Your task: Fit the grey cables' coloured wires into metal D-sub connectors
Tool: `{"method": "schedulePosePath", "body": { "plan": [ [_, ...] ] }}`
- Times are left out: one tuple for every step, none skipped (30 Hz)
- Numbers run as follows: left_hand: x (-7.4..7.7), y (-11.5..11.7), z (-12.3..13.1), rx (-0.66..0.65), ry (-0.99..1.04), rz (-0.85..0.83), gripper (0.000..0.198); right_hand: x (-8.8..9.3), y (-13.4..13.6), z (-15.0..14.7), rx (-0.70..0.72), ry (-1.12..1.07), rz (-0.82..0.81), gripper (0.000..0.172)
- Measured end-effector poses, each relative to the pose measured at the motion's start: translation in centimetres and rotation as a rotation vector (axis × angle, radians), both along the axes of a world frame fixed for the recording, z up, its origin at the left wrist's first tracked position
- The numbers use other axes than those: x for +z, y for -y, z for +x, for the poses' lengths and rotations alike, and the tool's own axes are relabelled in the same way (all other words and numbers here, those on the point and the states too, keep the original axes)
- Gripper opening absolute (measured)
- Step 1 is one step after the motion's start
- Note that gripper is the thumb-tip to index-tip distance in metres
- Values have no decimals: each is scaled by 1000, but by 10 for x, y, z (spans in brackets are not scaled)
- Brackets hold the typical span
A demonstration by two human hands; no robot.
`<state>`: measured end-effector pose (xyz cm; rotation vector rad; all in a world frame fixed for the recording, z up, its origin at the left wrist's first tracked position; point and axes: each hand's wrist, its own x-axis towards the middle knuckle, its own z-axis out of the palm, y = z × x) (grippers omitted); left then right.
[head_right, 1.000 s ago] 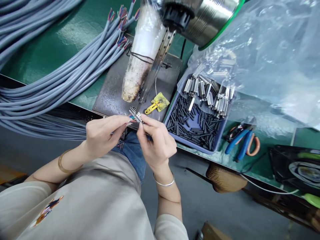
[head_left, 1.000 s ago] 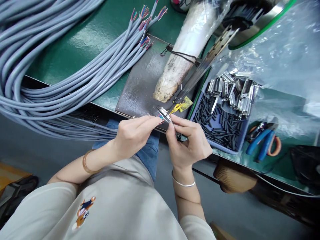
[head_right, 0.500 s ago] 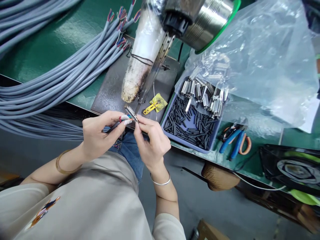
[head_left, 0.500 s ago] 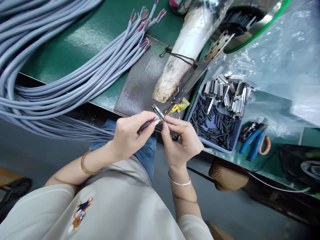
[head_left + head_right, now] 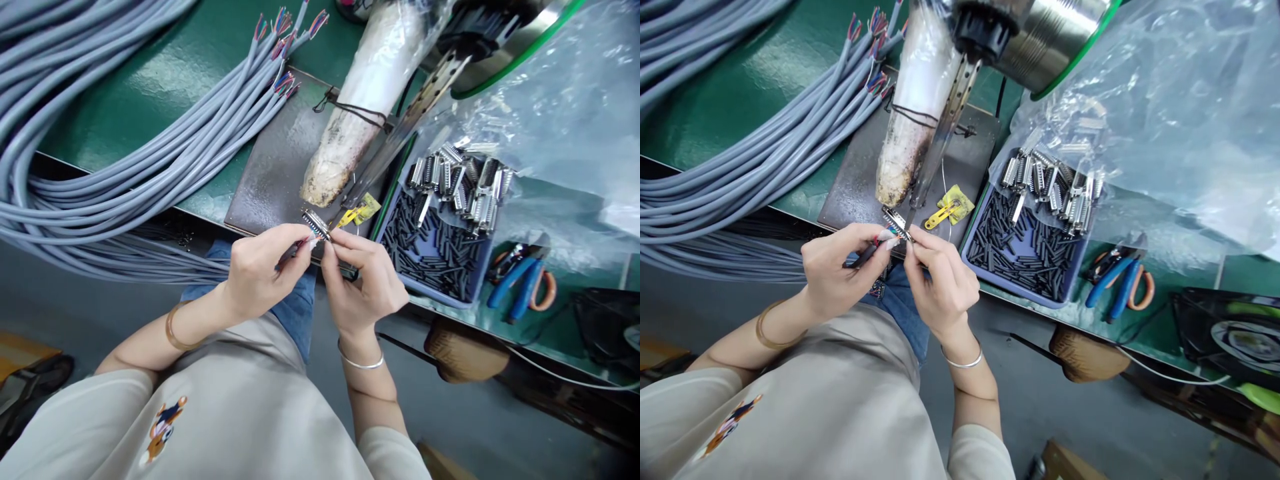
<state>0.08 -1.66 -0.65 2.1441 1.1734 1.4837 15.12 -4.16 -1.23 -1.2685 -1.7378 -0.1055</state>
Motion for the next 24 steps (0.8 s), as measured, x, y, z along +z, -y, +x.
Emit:
{"method": "schedulePosePath", "body": {
  "plan": [
    [0,0,0,3,2,-2,6,0,0,0,1,-18,-8,19],
    [0,0,1,4,2,0,6,-1,-1,0,3,-35,-13,18],
    [0,0,1,3,0,6,6,-1,-1,0,9,-49,-15,18],
    [1,0,1,-1,-2,11,6,-1,-1,1,16,-60,-17,18],
    [1,-1,1,-5,-5,13,6,-1,-1,1,22,-70,-19,18],
    [1,-1,1,-11,-9,9,6,-1,-1,1,27,-79,-24,18],
    [1,-1,1,-16,-14,1,5,-1,-1,1,30,-84,-29,19],
    [2,-1,0,-19,-18,-8,5,-1,-1,2,32,-87,-32,19],
    [2,-1,0,-18,-20,-17,5,0,-1,2,34,-88,-35,19],
    [2,-2,0,-14,-20,-23,5,0,-1,2,37,-88,-37,19],
    [2,-2,0,-10,-18,-24,5,0,-1,3,40,-87,-37,19],
    [2,-2,1,-6,-14,-25,6,1,-2,3,42,-86,-36,19],
    [2,-2,1,-4,-8,-24,6,1,-2,3,43,-87,-35,19],
    [1,-2,1,-4,-1,-25,7,1,-2,3,41,-89,-35,19],
    [1,-2,2,-7,8,-28,7,1,-3,3,38,-94,-35,19],
    [0,-2,2,-11,18,-33,8,0,-3,3,35,-98,-34,18],
    [0,-2,2,-14,29,-37,8,0,-3,3,32,-103,-36,18],
    [-1,-2,2,-15,38,-41,9,0,-3,3,30,-107,-38,18],
    [-1,-2,2,-15,41,-45,9,-1,-3,3,30,-109,-40,18],
    [-1,-2,2,-12,42,-49,8,-1,-3,3,31,-107,-42,19],
    [-2,-2,2,-9,40,-52,8,-2,-3,3,31,-104,-43,19],
    [-2,-2,2,-6,37,-56,8,-2,-3,3,32,-101,-44,19],
    [-2,-2,3,-4,33,-60,7,-2,-3,3,32,-96,-43,19],
    [-1,-2,3,-3,29,-62,8,-2,-3,3,32,-92,-43,19]
  ]
}}
